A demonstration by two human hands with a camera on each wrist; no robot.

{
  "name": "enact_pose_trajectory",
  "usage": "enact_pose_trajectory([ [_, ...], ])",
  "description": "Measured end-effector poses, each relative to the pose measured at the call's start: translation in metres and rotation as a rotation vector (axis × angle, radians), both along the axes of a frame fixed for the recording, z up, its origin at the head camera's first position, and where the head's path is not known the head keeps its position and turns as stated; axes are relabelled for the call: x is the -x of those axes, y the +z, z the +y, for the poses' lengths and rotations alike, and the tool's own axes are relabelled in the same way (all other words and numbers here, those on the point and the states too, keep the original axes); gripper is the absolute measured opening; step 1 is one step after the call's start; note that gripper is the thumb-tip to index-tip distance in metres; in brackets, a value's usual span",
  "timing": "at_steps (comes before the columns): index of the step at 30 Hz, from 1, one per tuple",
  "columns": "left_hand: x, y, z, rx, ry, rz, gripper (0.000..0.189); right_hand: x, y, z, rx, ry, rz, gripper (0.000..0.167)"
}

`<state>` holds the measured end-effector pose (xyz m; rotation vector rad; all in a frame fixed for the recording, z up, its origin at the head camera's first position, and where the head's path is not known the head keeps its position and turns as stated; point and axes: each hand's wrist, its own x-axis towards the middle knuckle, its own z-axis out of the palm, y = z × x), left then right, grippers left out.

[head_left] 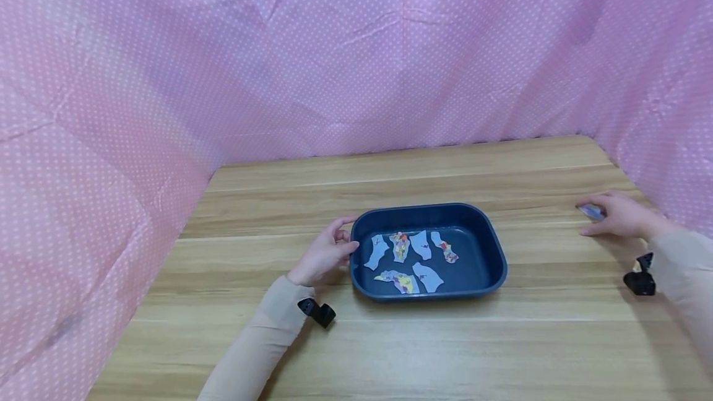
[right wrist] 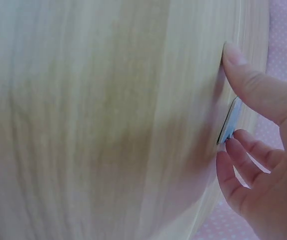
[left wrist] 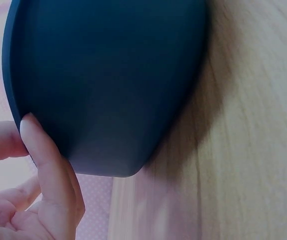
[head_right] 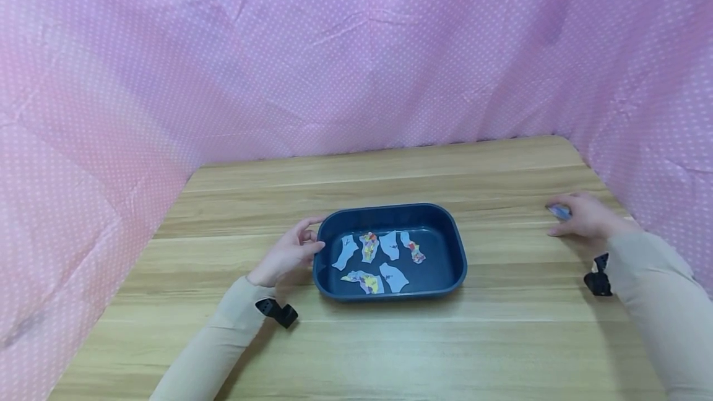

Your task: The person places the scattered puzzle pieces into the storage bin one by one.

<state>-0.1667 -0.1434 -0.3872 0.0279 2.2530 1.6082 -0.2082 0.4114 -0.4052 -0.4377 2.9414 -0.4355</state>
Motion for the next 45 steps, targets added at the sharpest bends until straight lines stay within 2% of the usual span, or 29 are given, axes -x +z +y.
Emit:
enact_pose_trajectory([
  [6,0.002,0.0,-0.002,-0.002,0.001,-0.013,0.053,-0.001,0.002,-0.008,0.011,0.018,0.015,0.055],
  [15,0.008,-0.001,-0.004,-0.011,0.004,-0.017,0.053,-0.002,0.004,-0.021,0.066,-0.007,-0.044,0.04],
  [22,0.01,0.0,-0.005,-0.019,0.009,-0.022,0.054,-0.002,0.005,-0.027,0.087,-0.04,-0.08,0.037],
  [28,0.012,0.001,-0.007,-0.001,-0.006,-0.024,0.053,-0.001,0.004,-0.032,0.103,-0.016,-0.058,0.038],
  [35,0.013,0.003,-0.006,-0.005,-0.008,-0.039,0.054,-0.004,0.005,-0.042,0.08,0.009,-0.005,0.03],
  [41,0.014,0.005,-0.004,0.004,0.003,-0.021,0.053,-0.005,0.009,-0.058,0.096,0.028,-0.038,0.014],
  [45,0.015,0.003,-0.005,0.005,0.003,-0.031,0.053,-0.006,0.01,-0.064,0.115,0.031,-0.07,0.011],
])
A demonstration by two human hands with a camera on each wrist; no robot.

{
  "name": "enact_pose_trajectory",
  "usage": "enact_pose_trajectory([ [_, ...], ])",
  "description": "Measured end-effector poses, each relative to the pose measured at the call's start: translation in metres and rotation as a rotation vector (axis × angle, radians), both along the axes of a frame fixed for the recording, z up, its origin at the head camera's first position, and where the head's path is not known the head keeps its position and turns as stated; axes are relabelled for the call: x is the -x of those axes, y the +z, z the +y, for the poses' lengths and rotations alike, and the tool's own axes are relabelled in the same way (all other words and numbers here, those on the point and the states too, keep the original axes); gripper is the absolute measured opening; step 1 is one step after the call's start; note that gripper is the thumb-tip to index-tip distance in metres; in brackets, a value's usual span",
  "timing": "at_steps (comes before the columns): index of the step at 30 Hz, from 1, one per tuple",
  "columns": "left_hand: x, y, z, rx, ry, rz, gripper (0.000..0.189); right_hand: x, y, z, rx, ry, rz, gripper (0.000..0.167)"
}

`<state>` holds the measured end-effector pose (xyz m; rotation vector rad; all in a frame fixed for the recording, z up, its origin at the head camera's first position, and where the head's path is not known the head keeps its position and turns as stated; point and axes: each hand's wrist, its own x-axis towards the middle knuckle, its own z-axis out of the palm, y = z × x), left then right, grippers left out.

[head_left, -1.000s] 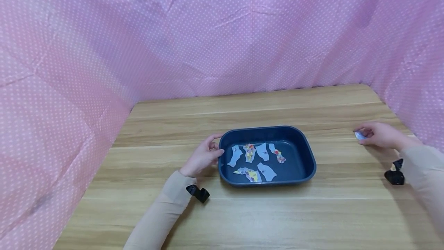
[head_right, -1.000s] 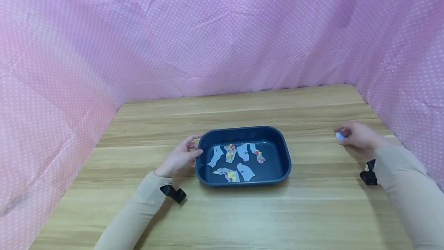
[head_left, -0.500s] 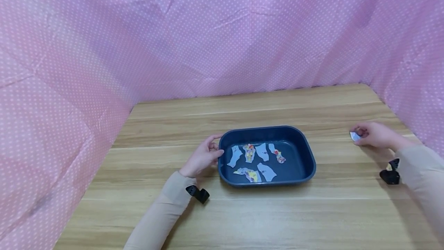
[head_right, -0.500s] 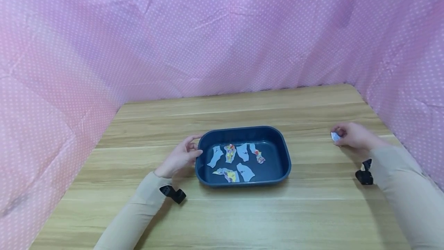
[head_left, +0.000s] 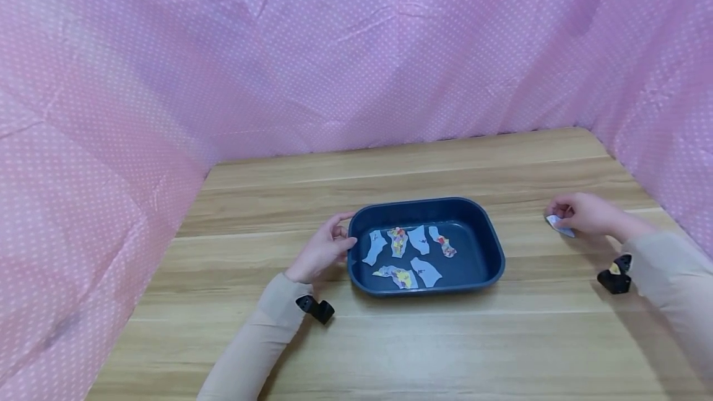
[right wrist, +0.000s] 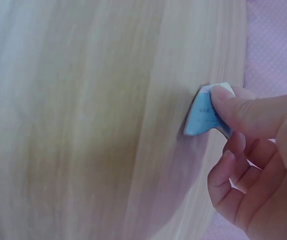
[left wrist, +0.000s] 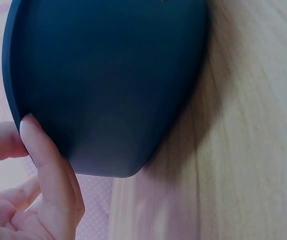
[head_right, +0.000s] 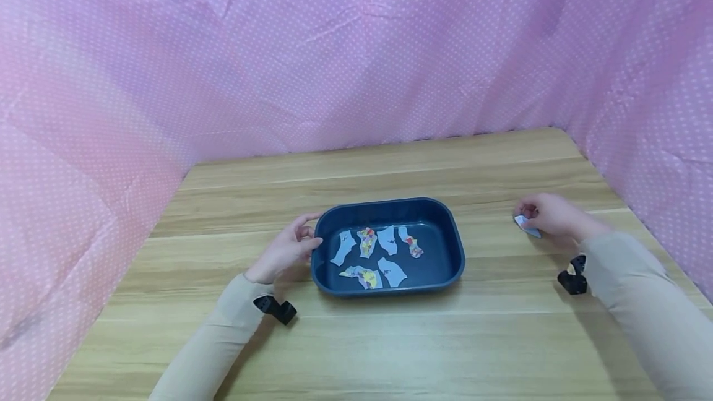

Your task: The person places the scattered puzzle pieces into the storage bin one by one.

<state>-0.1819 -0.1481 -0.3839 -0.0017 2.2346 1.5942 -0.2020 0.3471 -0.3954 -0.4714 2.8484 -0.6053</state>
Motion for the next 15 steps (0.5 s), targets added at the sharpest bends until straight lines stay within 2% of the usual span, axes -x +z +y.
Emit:
enact_pose_trajectory([
  [4,-0.001,-0.002,0.0,0.014,-0.004,0.008,0.052,-0.002,0.0,-0.003,0.015,0.002,-0.007,0.008],
  [11,-0.017,0.027,0.008,0.013,-0.008,-0.002,0.053,-0.003,0.003,-0.01,0.098,-0.006,-0.055,0.009],
  [13,-0.016,0.025,0.007,0.006,-0.011,-0.01,0.053,-0.003,0.004,-0.013,0.128,-0.008,-0.065,0.011],
  [15,-0.012,0.019,0.005,0.001,-0.016,-0.019,0.054,-0.003,0.006,-0.016,0.155,-0.004,-0.068,0.013],
])
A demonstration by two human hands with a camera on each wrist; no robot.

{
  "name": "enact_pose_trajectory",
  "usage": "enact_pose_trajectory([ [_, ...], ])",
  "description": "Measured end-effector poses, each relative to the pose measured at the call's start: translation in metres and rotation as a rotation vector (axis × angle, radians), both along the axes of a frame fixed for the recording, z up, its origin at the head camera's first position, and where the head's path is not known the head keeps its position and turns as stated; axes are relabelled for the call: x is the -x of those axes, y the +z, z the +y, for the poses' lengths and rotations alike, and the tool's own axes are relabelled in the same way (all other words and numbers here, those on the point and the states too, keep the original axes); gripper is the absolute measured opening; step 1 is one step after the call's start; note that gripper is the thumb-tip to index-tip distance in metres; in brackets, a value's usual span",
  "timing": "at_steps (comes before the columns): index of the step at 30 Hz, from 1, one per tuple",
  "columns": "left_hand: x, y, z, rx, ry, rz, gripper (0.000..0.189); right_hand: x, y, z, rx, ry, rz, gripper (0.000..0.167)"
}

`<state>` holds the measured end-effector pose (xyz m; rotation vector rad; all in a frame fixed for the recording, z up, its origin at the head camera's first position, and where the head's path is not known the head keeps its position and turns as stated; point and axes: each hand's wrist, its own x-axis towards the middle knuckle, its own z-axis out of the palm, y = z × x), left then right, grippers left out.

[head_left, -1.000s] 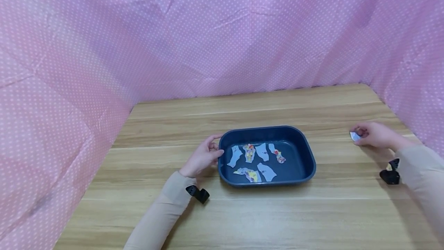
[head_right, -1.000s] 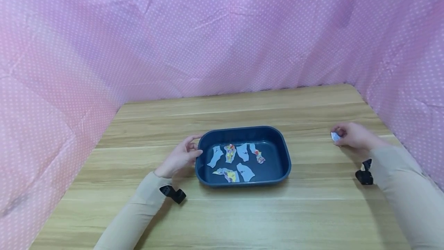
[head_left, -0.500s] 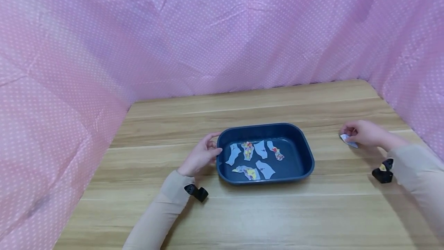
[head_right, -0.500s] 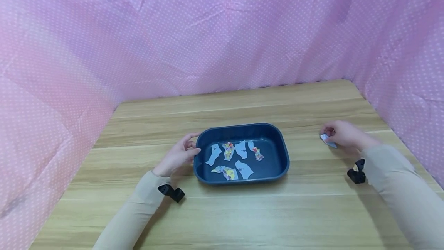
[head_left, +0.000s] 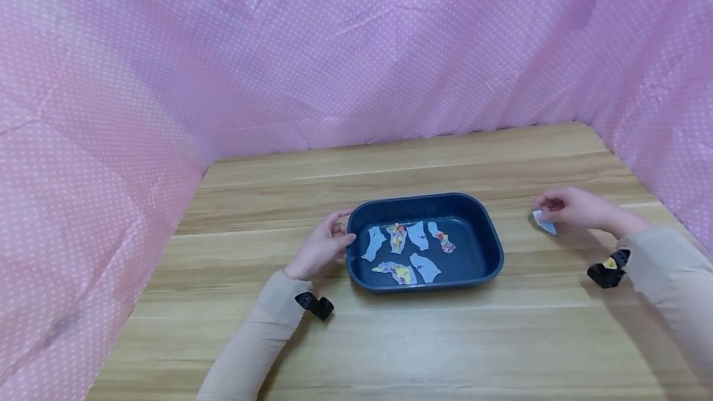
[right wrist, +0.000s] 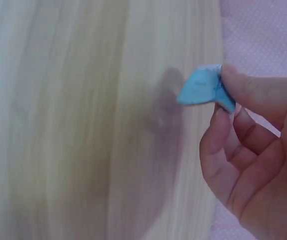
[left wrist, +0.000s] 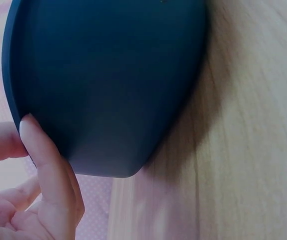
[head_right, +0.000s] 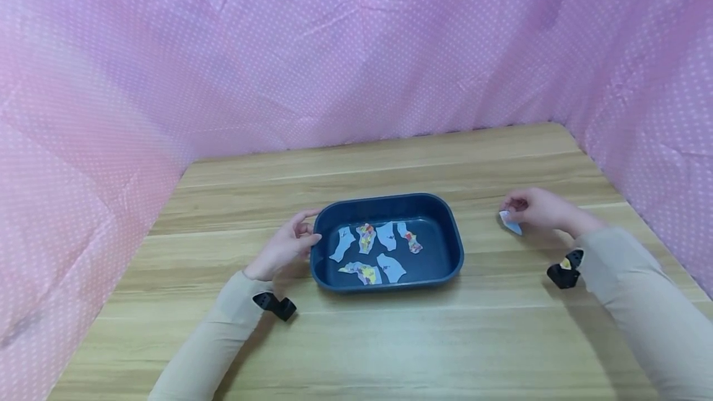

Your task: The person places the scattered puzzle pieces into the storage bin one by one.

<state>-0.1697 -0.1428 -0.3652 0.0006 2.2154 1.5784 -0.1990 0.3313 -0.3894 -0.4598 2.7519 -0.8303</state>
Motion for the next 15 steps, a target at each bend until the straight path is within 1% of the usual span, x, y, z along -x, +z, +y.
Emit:
enact_pose_trajectory([
  [4,0.008,-0.016,-0.004,-0.008,-0.008,0.006,0.055,0.001,0.005,-0.008,0.023,0.001,-0.01,0.019],
  [6,0.01,-0.02,-0.005,-0.003,-0.006,0.017,0.055,0.0,0.009,-0.012,0.027,0.0,-0.019,0.022],
  [10,0.01,-0.024,-0.005,0.007,0.007,0.03,0.053,-0.002,0.017,-0.023,0.034,0.012,-0.05,0.025],
  [15,0.008,-0.024,-0.004,0.012,0.016,0.039,0.052,-0.006,0.025,-0.036,0.042,0.029,-0.083,0.024],
])
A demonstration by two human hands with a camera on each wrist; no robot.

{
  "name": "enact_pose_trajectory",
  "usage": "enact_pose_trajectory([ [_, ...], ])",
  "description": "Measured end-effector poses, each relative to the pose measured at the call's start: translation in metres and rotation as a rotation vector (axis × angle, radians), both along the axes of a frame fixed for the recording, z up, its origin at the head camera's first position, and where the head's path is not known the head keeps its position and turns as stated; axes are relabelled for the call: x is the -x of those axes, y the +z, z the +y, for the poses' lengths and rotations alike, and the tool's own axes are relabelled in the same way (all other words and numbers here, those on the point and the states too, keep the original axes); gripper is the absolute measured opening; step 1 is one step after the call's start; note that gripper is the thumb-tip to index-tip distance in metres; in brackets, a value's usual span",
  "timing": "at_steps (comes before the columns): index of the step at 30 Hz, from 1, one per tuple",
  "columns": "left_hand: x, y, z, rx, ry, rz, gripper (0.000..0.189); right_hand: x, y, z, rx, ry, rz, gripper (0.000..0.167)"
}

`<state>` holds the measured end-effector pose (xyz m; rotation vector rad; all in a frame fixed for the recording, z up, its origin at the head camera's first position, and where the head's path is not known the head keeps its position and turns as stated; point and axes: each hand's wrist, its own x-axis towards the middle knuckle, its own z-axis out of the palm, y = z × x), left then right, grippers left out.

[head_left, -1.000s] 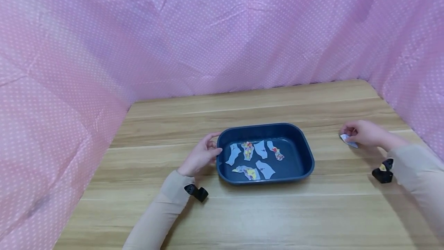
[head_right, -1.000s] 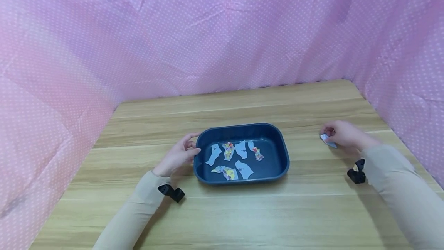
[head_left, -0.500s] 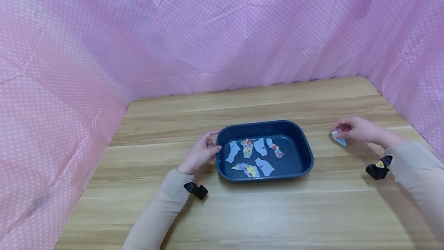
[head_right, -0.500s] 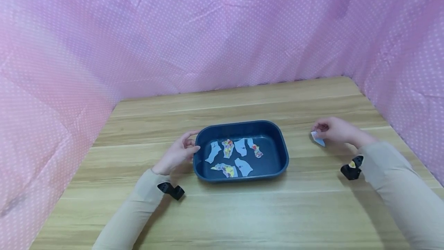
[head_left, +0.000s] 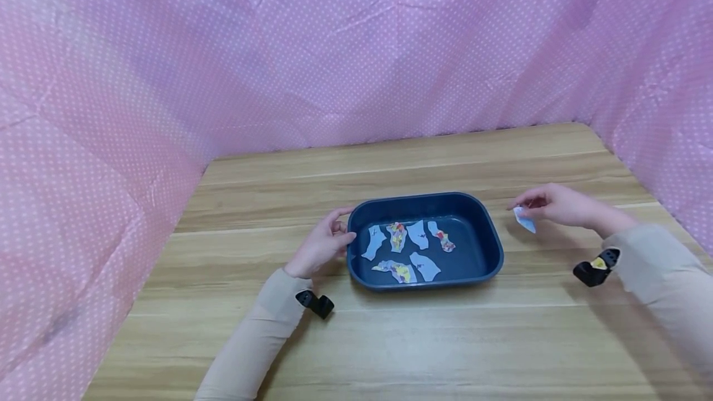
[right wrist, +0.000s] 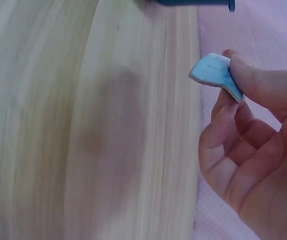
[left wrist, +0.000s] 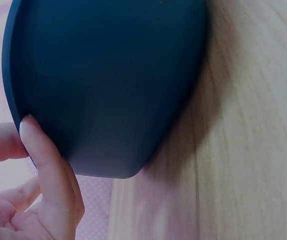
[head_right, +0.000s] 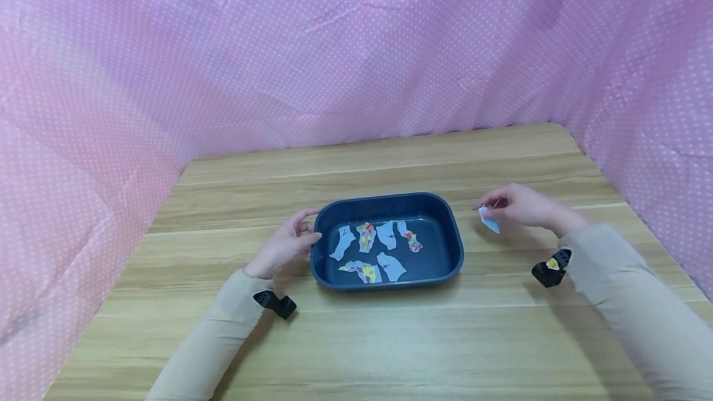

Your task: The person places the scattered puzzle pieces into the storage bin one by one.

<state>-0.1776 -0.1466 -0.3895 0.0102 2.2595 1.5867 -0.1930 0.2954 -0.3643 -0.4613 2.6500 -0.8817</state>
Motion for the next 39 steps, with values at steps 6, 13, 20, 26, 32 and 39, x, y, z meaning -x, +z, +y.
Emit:
enact_pose_trajectory([
  [6,0.0,0.0,0.001,-0.002,0.005,-0.013,0.051,0.001,0.011,-0.015,0.046,0.037,0.006,0.022],
  [13,-0.001,0.002,0.0,0.008,-0.009,-0.004,0.052,0.009,0.031,-0.036,0.069,0.053,0.062,0.022],
  [20,-0.001,0.002,-0.001,0.0,-0.01,-0.009,0.051,0.014,0.037,-0.056,0.103,0.08,0.06,0.022],
  [26,-0.001,0.001,-0.002,-0.012,-0.012,0.001,0.052,0.015,0.039,-0.068,0.117,0.115,0.07,0.022],
  [32,0.001,0.003,-0.002,-0.022,-0.017,0.008,0.053,0.016,0.044,-0.081,0.12,0.132,0.075,0.022],
  [39,0.003,0.008,-0.005,-0.018,-0.02,-0.008,0.054,0.021,0.051,-0.098,0.119,0.141,0.091,0.022],
])
